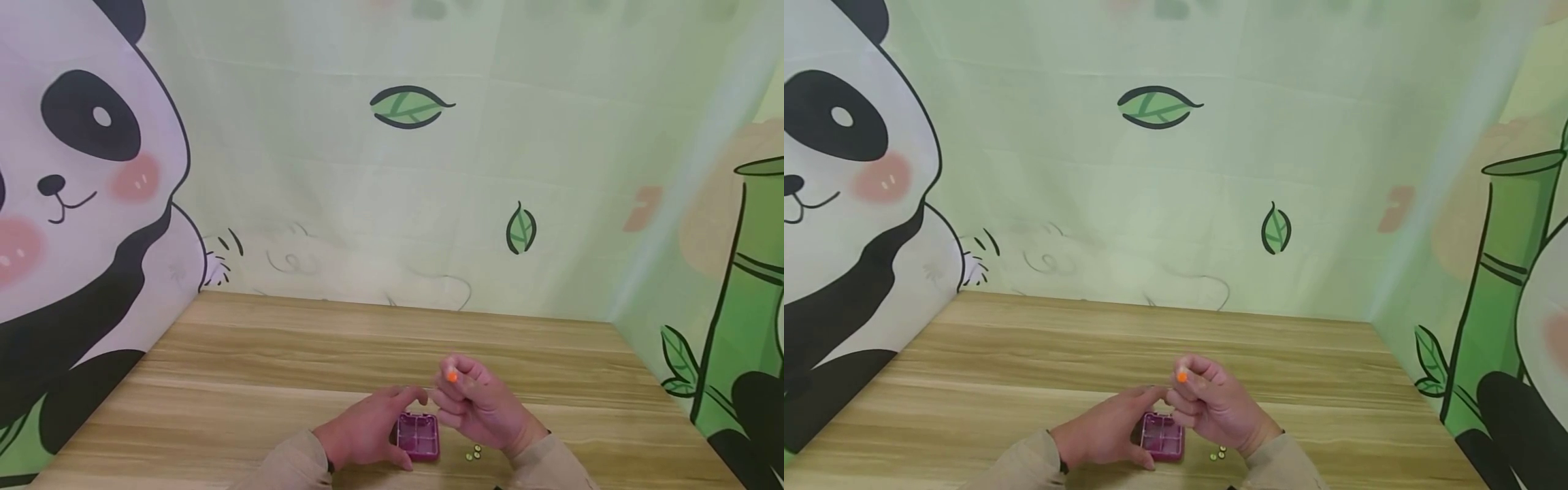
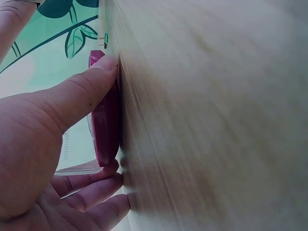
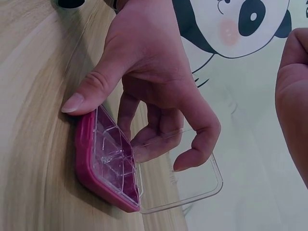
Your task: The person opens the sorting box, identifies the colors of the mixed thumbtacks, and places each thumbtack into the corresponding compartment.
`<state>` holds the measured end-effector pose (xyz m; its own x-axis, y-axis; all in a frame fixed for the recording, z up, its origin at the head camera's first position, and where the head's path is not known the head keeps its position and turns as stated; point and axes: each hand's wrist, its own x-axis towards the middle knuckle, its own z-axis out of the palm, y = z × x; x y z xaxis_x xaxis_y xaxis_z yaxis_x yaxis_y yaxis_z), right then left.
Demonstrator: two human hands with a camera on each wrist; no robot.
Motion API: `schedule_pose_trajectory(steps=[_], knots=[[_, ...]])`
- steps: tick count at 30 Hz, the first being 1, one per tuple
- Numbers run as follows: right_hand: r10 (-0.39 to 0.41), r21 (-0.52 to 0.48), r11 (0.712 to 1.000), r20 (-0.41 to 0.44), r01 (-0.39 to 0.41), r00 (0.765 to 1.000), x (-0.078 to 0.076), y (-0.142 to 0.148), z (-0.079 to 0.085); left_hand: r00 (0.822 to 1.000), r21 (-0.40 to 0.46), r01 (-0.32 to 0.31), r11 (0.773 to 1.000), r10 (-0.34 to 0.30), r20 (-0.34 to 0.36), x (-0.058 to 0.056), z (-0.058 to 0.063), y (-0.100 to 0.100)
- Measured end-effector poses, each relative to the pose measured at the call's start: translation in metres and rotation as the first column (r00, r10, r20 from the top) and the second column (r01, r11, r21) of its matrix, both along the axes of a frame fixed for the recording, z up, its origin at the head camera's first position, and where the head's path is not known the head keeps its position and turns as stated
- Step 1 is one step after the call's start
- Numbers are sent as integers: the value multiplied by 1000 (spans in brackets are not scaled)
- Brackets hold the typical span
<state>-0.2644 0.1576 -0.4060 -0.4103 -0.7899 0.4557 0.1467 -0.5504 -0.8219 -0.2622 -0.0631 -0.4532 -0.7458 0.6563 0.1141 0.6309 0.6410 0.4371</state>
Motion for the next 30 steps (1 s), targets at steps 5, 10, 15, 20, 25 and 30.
schedule_pose_trajectory(steps=[5, 10, 15, 20, 25, 30], knots=[[-70, 20, 997, 15, 69, 997, 3, 4, -1, 1000, -4, -6, 1000, 6, 20, 1, 1, 0], [-180, 83, 980, 11, 178, 984, 7, 8, -2, 999, -1, -6, 1000, 6, 32, 2, 2, -1], [-268, 131, 954, -41, 271, 962, 8, 12, -4, 1000, -1, -3, 1000, 3, 25, 1, 0, -1], [-382, 231, 882, -160, 410, 910, 9, 15, -7, 1000, -6, -5, 1000, 5, 26, -1, -2, 0], [-489, 320, 719, -398, 617, 776, 14, 13, -7, 1000, -6, -4, 1000, 4, 16, -1, -2, 0], [-479, 335, 570, -606, 750, 635, 19, 8, -6, 1000, -16, -2, 1000, 3, 3, -1, -2, 0]])
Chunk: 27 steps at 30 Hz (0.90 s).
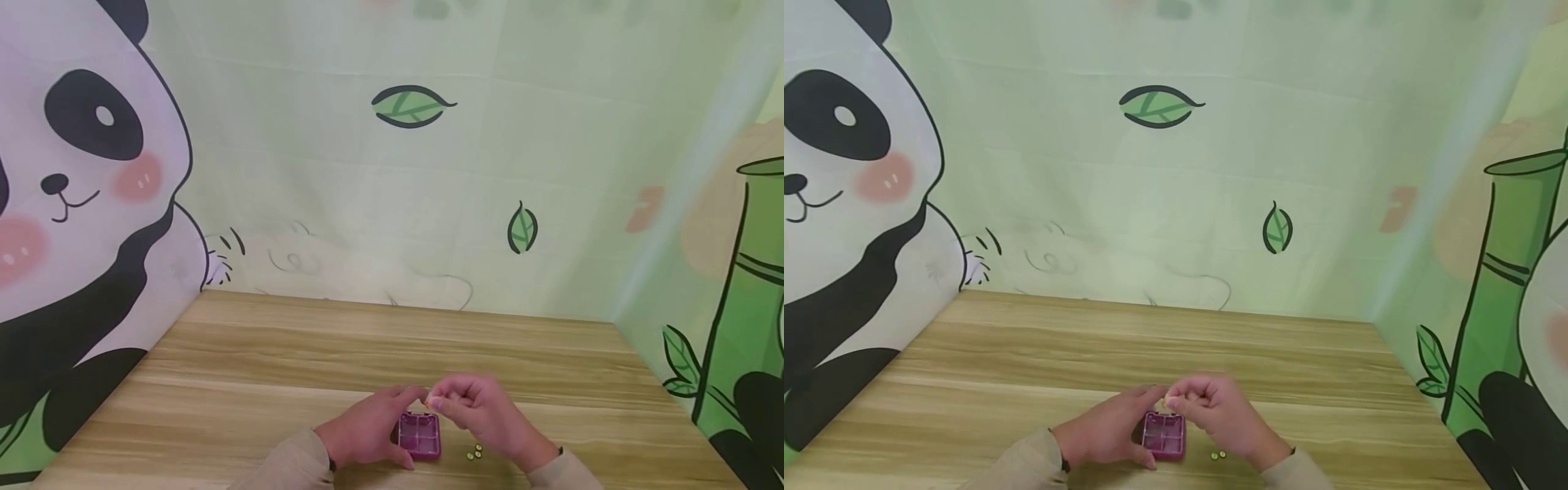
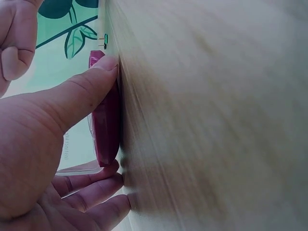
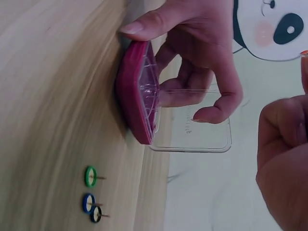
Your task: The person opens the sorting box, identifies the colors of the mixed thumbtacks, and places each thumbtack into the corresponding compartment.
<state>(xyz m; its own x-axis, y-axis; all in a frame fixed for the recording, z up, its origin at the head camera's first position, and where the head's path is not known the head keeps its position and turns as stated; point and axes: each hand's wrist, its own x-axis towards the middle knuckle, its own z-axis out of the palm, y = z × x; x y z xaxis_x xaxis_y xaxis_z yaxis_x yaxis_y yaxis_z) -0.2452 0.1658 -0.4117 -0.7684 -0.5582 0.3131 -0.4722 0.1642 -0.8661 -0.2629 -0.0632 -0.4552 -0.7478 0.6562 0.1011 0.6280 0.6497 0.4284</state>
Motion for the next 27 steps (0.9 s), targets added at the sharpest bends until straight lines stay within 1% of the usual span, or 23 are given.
schedule_pose_trajectory(steps=[2, 5, 7, 12, 14, 17, 20, 21, 24, 27], knots=[[-29, 53, 998, -54, 32, 998, 1, -2, 0, 1000, -6, -2, 1000, 2, 3, 0, 0, 0], [-47, 103, 993, -137, 61, 989, 2, -5, -2, 1000, -14, -4, 1000, 4, 4, 0, 1, 1], [-64, 139, 986, -169, 88, 983, 3, -7, -3, 1000, -16, -1, 1000, 1, -2, 0, 1, 1], [-51, 187, 978, -225, 94, 973, 6, -11, -6, 1000, -6, 20, 1000, -20, -19, -1, 1, 1], [-40, 207, 974, -260, 96, 965, 5, -13, -7, 999, -4, 24, 1000, -24, -20, -1, 1, 0], [-27, 250, 961, -337, 118, 941, 4, -15, -9, 999, -6, 27, 1000, -27, -20, -1, 1, 0], [-22, 308, 938, -409, 161, 912, 3, -18, -11, 999, -6, 31, 999, -31, -25, -1, 1, 0], [-17, 329, 928, -436, 177, 900, 3, -19, -11, 999, -7, 31, 999, -32, -25, -1, 1, -1], [-8, 385, 895, -492, 226, 871, 3, -22, -12, 999, -3, 36, 999, -36, -26, 0, 2, -1], [4, 436, 856, -543, 278, 839, 2, -25, -13, 999, 2, 43, 999, -43, -28, 0, 3, -2]])
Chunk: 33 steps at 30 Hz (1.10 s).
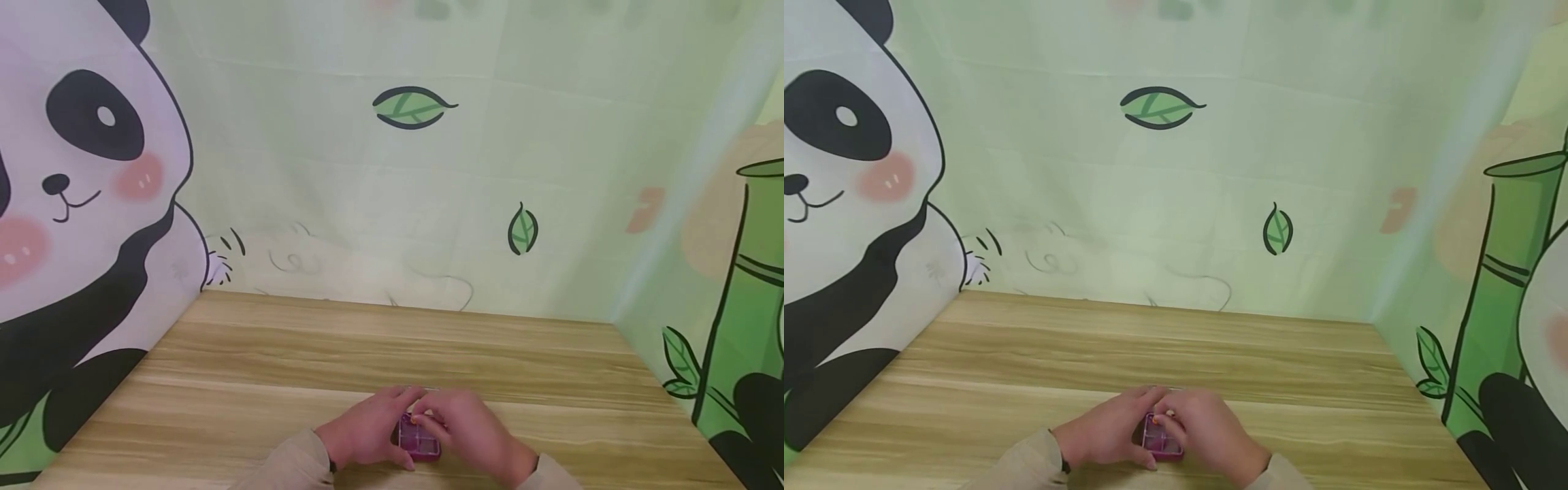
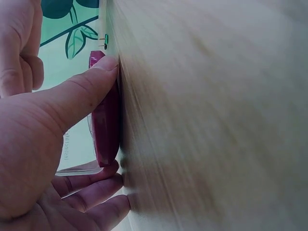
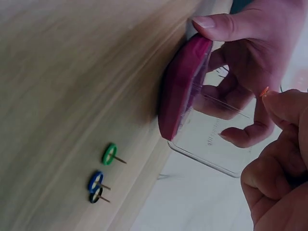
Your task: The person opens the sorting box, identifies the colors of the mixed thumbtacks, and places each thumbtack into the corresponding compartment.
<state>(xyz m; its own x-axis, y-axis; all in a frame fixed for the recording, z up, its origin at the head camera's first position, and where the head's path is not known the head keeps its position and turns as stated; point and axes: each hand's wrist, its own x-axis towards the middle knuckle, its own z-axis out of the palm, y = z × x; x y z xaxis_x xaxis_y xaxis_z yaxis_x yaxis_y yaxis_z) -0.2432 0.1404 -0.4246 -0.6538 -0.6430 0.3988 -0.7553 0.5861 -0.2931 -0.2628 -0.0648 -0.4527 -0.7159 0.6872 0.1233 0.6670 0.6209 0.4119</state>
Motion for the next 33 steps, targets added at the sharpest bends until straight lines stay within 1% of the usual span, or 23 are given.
schedule_pose_trajectory(steps=[2, 6, 13, 20, 27, 33], knots=[[-22, 43, 999, -25, 23, 999, -1, -2, -1, 1000, 2, 4, 1000, -4, -5, 0, 0, 0], [-40, 110, 993, -68, 47, 997, -1, -6, -3, 1000, 3, 5, 1000, -5, -12, 0, -1, 0], [-54, 175, 982, -113, 73, 992, -4, -9, -7, 999, 15, 10, 1000, -9, -35, -1, -2, 1], [-70, 208, 973, -160, 103, 985, -6, -11, -12, 999, 9, 0, 1000, 1, -45, 0, -1, 0], [-92, 232, 964, -181, 133, 979, -7, -14, -15, 1000, 2, -18, 1000, 18, -14, 2, 1, 0], [-117, 230, 960, -180, 158, 977, -6, -17, -15, 999, 2, -20, 1000, 20, -25, 2, 1, 1]])
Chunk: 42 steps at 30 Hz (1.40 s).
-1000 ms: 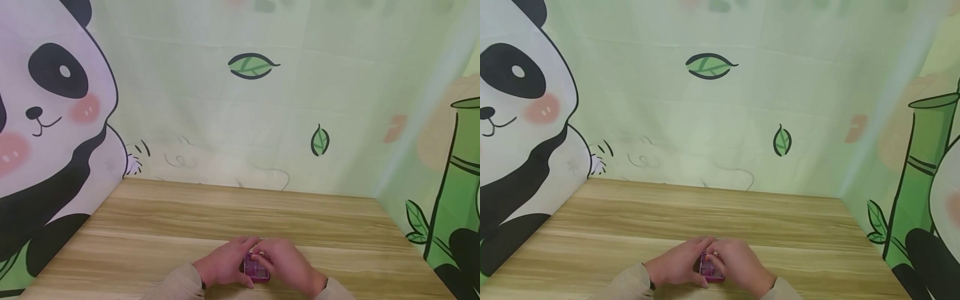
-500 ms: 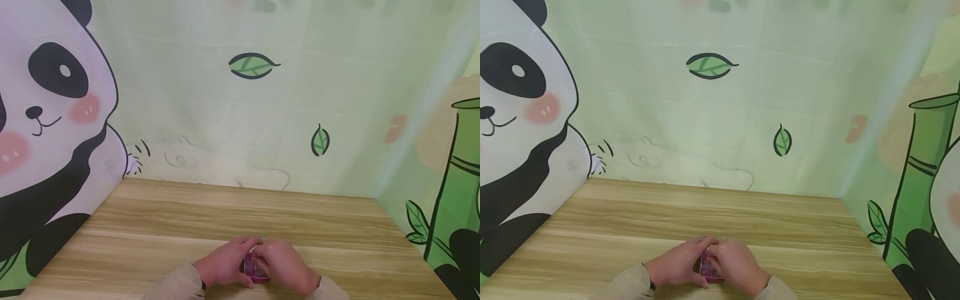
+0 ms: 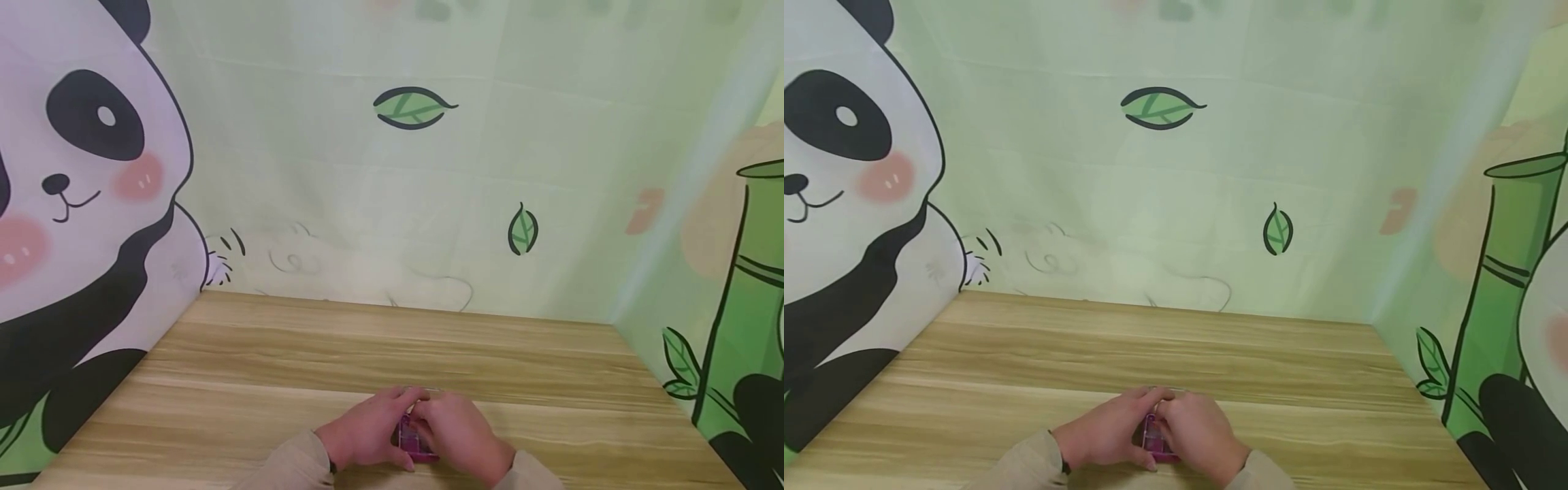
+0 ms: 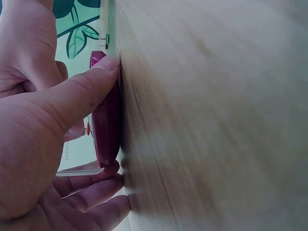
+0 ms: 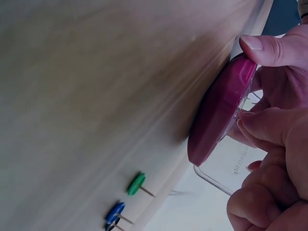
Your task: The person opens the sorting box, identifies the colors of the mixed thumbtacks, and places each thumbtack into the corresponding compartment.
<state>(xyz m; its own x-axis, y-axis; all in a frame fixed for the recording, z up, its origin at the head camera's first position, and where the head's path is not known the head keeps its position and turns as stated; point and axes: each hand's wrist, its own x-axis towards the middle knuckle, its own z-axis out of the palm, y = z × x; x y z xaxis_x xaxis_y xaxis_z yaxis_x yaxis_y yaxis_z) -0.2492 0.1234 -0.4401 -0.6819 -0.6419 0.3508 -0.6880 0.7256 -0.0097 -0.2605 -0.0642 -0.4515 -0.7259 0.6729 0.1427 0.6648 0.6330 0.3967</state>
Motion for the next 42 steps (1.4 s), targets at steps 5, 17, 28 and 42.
schedule_pose_trajectory(steps=[5, 17, 28, 42], knots=[[-12, 6, 1000, 22, 12, 1000, -1, -2, -1, 1000, 3, 1, 1000, -1, 3, 0, 0, 0], [-39, -33, 999, 12, 39, 999, -2, -5, -5, 1000, -2, 4, 1000, -4, 21, -1, 1, 0], [-60, -58, 996, 95, 66, 994, -3, -7, -5, 1000, -6, 15, 1000, -15, 15, 0, 1, 0], [-59, -57, 996, 116, 66, 992, -2, -8, -1, 1000, -5, 9, 1000, -9, 16, 0, 0, -1]])
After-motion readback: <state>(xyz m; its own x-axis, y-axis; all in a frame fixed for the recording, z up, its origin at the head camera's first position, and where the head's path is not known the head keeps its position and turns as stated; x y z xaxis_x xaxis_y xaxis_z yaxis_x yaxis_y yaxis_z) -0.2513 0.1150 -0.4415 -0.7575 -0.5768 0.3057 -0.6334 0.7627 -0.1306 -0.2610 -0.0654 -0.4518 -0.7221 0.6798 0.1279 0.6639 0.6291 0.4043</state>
